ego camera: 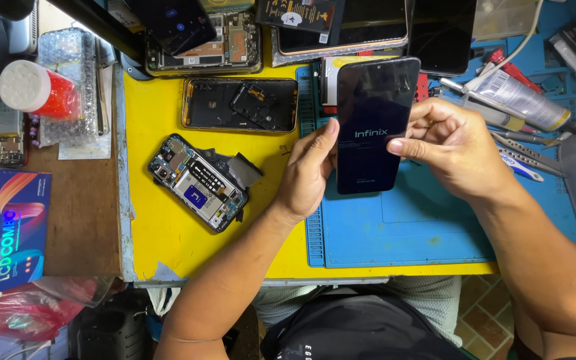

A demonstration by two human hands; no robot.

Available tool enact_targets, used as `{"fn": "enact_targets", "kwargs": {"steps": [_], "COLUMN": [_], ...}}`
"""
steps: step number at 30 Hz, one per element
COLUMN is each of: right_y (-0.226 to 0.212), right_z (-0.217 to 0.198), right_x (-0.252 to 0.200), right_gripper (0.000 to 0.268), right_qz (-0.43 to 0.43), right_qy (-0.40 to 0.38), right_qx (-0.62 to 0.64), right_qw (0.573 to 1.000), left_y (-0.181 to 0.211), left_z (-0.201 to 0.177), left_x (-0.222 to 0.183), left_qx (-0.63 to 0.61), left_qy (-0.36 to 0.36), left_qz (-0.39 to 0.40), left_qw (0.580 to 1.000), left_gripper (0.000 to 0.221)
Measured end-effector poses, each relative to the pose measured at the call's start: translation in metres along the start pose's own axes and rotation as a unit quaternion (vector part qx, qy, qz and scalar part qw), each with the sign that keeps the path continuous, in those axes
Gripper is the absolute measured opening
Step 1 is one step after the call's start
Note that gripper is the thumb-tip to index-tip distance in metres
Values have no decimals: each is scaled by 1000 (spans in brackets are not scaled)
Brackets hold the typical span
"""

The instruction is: Unboxing a new mobile phone screen, removing protective films, and connecting it to the phone chassis for testing.

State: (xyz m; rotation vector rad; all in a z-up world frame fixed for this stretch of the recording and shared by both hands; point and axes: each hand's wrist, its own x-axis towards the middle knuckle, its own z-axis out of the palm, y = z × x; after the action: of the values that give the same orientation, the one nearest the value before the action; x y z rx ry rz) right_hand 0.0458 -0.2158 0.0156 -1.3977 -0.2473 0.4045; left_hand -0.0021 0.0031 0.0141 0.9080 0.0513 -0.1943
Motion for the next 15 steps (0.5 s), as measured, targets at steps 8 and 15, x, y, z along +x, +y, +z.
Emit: {"fn": "enact_targets", "kwargs": {"steps": [8,15], "right_y": [-4,-38], "right_z": [-9,-24], "right_x": [2,5], "right_gripper": [29,21], "right_qz": [29,-11], "right_qy": [5,48], "right_qx": [-17,-98], "right_qw": [999,994], "left_y": [-4,-3], "left_z": [2,2], "left_x": [-1,-1], "left_qx": [210,216], "left_qy": [-31,-6], "left_qz": [67,79], "left_qw": [975,973], "left_gripper": [33,27]}}
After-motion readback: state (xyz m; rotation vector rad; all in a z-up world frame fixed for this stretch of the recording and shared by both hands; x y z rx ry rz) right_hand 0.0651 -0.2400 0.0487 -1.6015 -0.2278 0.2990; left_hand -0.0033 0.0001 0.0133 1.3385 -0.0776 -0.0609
